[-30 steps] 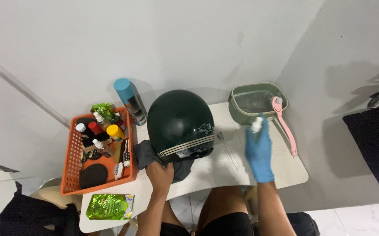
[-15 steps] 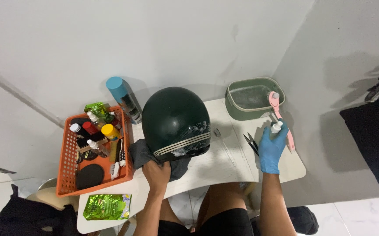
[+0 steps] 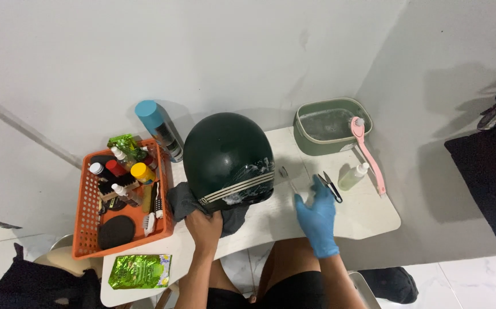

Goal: The person scrubs a dark green motorcycle helmet with a soapy sponge, then wipes it dry with a cloth. They apply a liquid from a pump bottle and use a small metal tool to scrape the surface near the logo.

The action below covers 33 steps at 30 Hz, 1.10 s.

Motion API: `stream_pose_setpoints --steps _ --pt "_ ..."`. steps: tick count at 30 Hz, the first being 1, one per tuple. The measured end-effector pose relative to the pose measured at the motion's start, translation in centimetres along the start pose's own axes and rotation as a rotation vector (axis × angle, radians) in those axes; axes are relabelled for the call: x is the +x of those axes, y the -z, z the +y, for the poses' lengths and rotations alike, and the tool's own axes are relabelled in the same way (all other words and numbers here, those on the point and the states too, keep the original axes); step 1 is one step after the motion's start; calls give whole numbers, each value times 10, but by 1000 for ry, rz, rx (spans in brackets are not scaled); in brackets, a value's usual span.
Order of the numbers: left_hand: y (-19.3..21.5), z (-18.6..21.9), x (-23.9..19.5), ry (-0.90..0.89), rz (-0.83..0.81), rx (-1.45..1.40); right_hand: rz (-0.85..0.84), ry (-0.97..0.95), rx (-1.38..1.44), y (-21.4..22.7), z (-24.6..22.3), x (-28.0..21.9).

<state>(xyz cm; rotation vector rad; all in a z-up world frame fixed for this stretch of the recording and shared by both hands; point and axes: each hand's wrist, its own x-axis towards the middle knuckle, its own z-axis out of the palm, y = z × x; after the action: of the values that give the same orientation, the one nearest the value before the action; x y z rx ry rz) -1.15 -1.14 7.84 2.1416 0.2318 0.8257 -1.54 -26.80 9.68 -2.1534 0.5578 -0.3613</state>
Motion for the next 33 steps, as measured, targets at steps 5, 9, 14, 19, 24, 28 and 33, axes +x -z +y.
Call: stream_pose_setpoints --steps 5,9,14,19,24,28,33 --pt "6 10 0 -2 20 5 -108 198 -463 -48 86 28" --pt "7 7 1 -3 9 -8 -142 59 -67 -23 63 23" --pt "-4 -4 -4 23 -3 -2 -212 -100 470 -32 52 -15" --pt "-32 -58 -18 -79 -7 -27 -334 -201 691 -38 37 -29" --pt "-32 -59 -19 28 -75 -38 -188 -152 489 -27 9 -50" --pt "-31 -57 -18 8 -71 -55 -152 -163 525 -26 1 -41" --pt "-33 -61 -17 -81 -24 -64 -169 6 520 -46 19 -50"
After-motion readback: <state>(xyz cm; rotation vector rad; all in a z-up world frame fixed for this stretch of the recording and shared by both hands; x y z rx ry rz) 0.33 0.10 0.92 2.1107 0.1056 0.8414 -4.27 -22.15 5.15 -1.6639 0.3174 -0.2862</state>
